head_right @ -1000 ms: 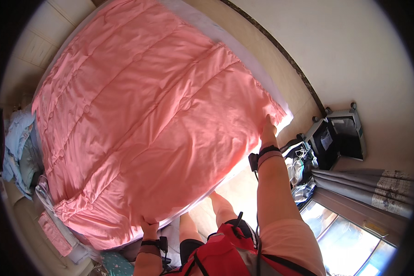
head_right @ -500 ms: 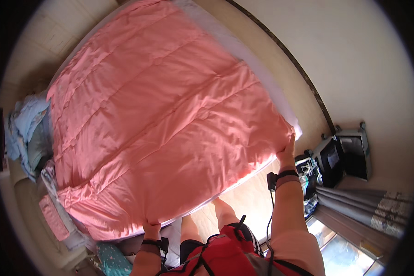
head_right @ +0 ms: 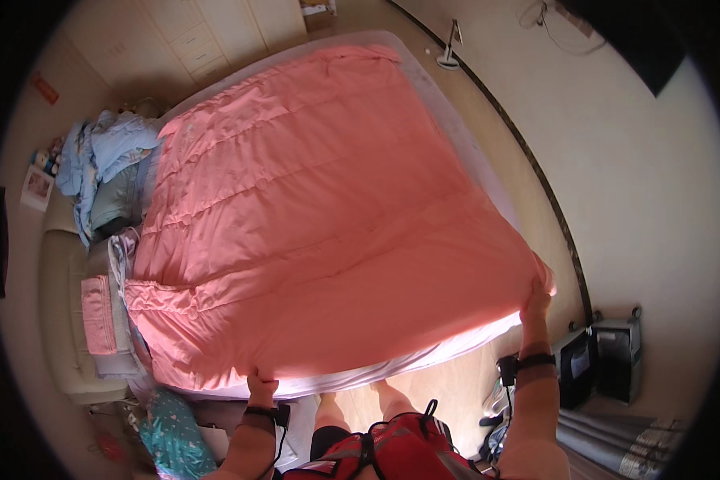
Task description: The person folds a pink blanket on a bed by spreading it out and then repeatedly folding it over itself by hand until it forms a square shape.
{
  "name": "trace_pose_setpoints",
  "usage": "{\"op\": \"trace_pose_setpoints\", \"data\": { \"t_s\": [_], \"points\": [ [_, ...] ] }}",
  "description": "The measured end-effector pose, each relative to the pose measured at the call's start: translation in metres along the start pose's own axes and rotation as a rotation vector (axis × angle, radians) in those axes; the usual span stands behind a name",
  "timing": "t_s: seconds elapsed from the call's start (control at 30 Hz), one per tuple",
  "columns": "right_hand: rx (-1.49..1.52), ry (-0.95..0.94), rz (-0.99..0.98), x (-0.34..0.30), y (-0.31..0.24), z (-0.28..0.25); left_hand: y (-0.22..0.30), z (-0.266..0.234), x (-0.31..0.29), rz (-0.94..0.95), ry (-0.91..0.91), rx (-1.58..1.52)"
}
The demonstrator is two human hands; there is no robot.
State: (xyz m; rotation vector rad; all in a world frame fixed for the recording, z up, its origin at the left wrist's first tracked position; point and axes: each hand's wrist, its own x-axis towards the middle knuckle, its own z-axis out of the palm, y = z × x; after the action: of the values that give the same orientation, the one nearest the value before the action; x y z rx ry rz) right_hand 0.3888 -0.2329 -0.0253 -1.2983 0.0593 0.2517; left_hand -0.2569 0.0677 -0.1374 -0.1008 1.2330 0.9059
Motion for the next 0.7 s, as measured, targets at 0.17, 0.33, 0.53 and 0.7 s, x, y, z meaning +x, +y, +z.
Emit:
{"op": "trace_pose_setpoints", "data": {
  "t_s": [0.17, 0.33, 0.53, 0.7],
  "points": [
    [-0.05, -0.112, -0.03, -0.01, -0.069, 0.02, -0.01, 0.016, 0.024, 0.068, -0.158, 0.01],
    [0.072, -0.171, -0.049, 0.003, -0.073, 0.04, 0.074, 0.015, 0.015, 0.209, -0.051, -0.073],
    [0.064, -0.045, -0.147, -0.029, -0.109, 0.084, 0.124, 0.021, -0.068, 0.371, -0.009, -0.084],
    [0.083, -0.091, -0.201, -0.056, -0.133, 0.082, 0.127, -0.006, -0.105, 0.347, 0.037, -0.062]
  ]
}}
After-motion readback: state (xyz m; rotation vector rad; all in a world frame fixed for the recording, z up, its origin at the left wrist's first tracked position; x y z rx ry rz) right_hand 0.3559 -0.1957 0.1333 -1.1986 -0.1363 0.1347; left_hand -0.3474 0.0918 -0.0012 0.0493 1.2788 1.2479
